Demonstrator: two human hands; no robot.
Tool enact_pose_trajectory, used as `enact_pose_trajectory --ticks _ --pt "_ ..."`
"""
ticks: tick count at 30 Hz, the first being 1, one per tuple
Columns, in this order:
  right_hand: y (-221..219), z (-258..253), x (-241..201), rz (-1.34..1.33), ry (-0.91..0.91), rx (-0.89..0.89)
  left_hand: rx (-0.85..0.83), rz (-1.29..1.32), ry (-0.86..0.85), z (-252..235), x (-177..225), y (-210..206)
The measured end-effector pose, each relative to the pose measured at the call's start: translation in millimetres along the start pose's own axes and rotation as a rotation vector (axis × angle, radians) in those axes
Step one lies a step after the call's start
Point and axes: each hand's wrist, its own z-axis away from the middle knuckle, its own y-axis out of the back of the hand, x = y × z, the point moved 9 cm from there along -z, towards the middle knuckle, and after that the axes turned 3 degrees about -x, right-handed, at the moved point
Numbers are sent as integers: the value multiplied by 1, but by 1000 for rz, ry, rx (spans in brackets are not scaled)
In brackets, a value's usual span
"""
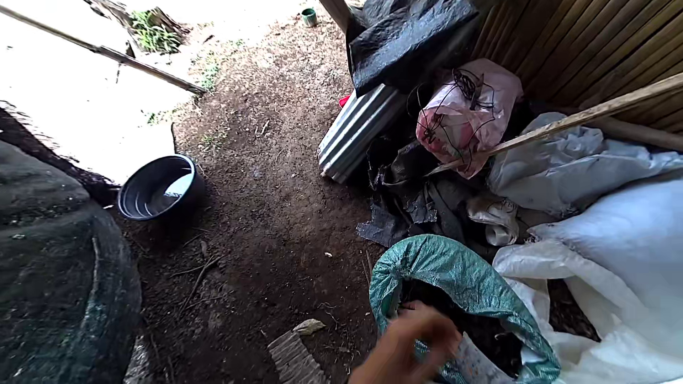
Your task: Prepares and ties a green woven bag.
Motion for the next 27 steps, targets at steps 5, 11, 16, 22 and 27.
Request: enact_pose_trajectory --ticks 5,11,16,22,27 --pt "6 -16 17 41 86 -14 -36 -726 1035 32 -197 22" --pt "5 -5 4 129 65 27 -98 -934 1133 41 -200 11" --pt "35 12 15 -50 109 450 369 -585 690 59 -201 41" --pt "22 17 9 140 176 584 498 -62 812 88 -230 49" --pt "10 8 9 59 187 435 423 -181 791 85 -228 44"
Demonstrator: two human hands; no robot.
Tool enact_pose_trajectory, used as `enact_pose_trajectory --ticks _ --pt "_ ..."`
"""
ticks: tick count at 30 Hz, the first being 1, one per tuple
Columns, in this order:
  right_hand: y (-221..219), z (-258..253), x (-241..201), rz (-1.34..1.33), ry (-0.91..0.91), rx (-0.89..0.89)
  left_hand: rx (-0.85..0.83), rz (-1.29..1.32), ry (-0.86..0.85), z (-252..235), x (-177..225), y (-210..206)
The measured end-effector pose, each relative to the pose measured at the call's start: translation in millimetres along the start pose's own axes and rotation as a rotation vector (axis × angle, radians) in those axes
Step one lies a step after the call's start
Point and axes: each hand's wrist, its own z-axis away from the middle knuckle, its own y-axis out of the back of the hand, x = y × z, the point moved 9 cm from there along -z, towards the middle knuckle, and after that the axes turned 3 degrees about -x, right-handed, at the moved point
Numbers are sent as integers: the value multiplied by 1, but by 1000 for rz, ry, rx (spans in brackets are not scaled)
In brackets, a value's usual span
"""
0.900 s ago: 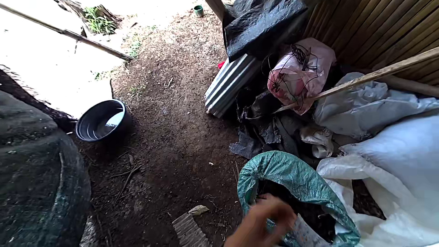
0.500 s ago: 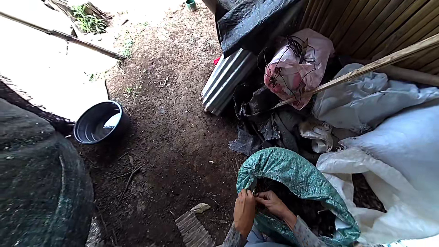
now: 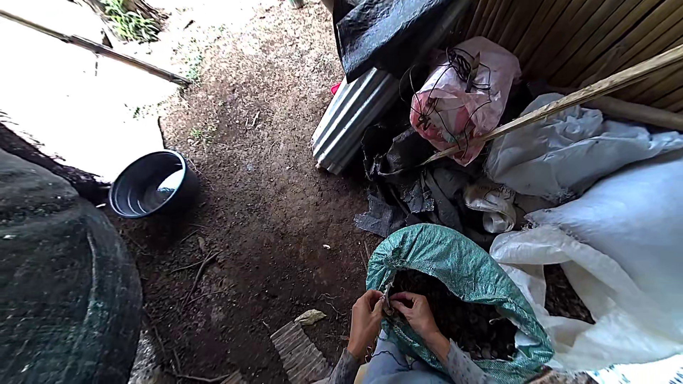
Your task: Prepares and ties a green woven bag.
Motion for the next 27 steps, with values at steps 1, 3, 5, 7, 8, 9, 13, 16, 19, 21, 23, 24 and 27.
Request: enact_pose_trajectory --ticks 1,3,5,7,8,9,13,16,19,21,23,24,27 --pt "-2 -1 1 5 -17 -22 14 -38 -22 1 2 -2" --pt "-7 -1 2 -1 -44 -47 39 -113 -61 3 8 -6" --pt "-10 0 3 -10 -67 -44 40 -208 -84 4 15 -9" --pt "-9 1 2 6 -75 -32 5 -246 -85 2 19 -10" --pt "-7 1 3 1 -89 -29 -3 -192 -72 0 16 -8" --pt "-6 2 5 -30 -116 -19 6 -91 -51 -1 8 -5" --pt "2 3 19 -463 -313 119 79 380 99 -2 -22 -7" --pt "6 6 21 -762 -423 209 70 250 106 -2 -19 -14" --pt "29 7 11 -471 -284 296 -6 -58 -14 1 5 -16" --pt "50 14 -15 136 -21 373 -11 -110 -48 2 13 -12" --pt "40 25 -41 563 244 344 16 28 -3 -2 5 -7" --pt "30 28 -46 671 334 322 40 129 56 -4 -3 -6" --pt "7 22 -44 706 308 208 114 322 127 -2 -16 -10"
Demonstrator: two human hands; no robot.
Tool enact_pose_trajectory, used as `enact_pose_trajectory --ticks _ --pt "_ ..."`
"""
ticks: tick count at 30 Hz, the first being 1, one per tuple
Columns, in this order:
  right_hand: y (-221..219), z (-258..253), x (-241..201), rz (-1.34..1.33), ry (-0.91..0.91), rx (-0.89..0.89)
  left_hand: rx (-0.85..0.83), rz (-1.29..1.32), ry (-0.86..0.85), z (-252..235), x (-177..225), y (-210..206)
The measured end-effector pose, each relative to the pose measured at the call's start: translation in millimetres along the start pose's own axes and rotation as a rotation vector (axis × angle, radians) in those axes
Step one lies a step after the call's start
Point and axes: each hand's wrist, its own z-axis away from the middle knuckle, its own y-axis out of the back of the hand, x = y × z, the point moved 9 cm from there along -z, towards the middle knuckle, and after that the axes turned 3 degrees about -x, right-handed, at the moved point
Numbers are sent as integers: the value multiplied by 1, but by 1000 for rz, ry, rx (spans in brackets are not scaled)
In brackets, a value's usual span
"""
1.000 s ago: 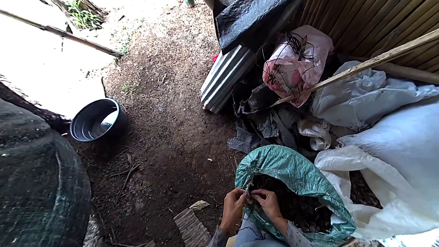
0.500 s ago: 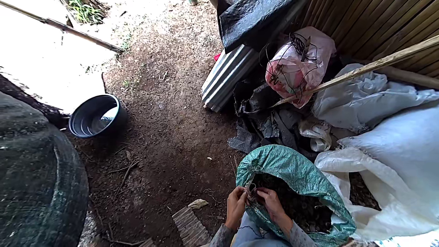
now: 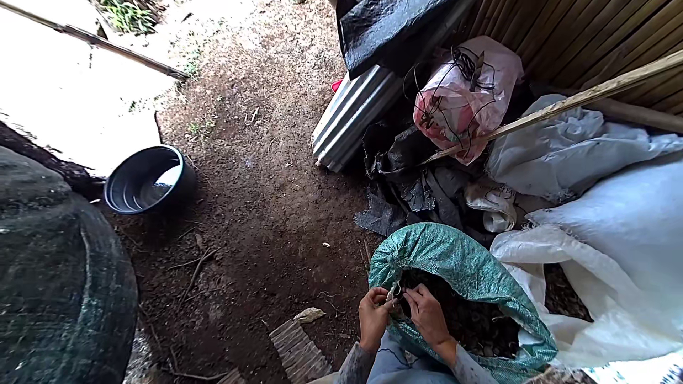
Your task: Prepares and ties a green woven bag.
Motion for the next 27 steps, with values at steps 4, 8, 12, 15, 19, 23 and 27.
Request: enact_pose_trajectory --ticks 4,8,12,15,19,23,27 --pt "-12 -5 -3 0 -153 -172 48 -65 -108 4 4 -1" --pt "40 6 -31 284 243 287 -39 -226 -135 7 13 -6" --pt "79 -3 -37 61 392 302 -106 -536 -230 9 32 -11" --pt "75 -17 -12 -637 172 142 -87 -668 -253 12 38 -18" --pt "48 -7 42 -957 -327 176 15 -587 -319 13 38 -10" --pt "25 -5 52 -407 -434 -126 73 -536 -383 14 44 -8" --pt "3 -11 33 -137 -183 -114 110 -390 -306 14 40 -6"
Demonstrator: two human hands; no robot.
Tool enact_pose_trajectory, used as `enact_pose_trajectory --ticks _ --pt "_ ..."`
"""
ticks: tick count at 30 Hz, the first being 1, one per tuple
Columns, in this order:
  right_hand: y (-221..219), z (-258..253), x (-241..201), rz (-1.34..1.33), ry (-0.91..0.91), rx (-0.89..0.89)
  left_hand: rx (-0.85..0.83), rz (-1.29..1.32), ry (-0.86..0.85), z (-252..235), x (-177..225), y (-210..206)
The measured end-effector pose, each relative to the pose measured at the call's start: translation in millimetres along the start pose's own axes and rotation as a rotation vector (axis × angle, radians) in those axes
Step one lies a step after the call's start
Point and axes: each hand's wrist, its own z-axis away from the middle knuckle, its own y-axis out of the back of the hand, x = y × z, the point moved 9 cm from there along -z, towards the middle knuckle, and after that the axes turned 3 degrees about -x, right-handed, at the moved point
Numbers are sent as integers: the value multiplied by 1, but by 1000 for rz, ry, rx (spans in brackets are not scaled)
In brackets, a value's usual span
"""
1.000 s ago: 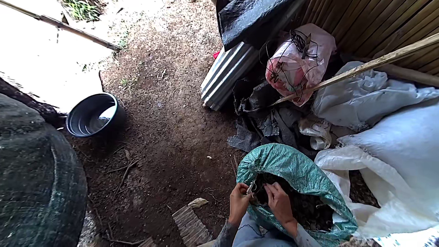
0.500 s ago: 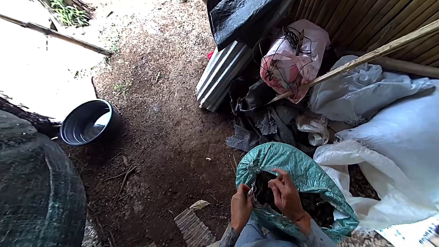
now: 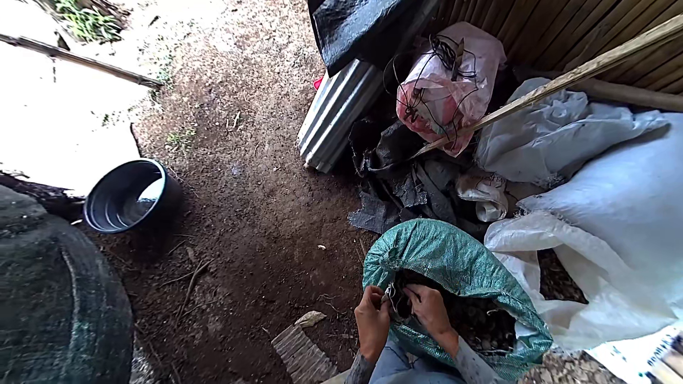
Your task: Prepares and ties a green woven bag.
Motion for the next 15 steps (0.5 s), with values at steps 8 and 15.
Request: enact_pose_trajectory --ticks 8,15 --pt "-18 -4 -9 -153 -39 -57 118 164 80 6 -14 3" --pt "-28 0 -1 -502 -217 58 134 289 102 11 -26 3"
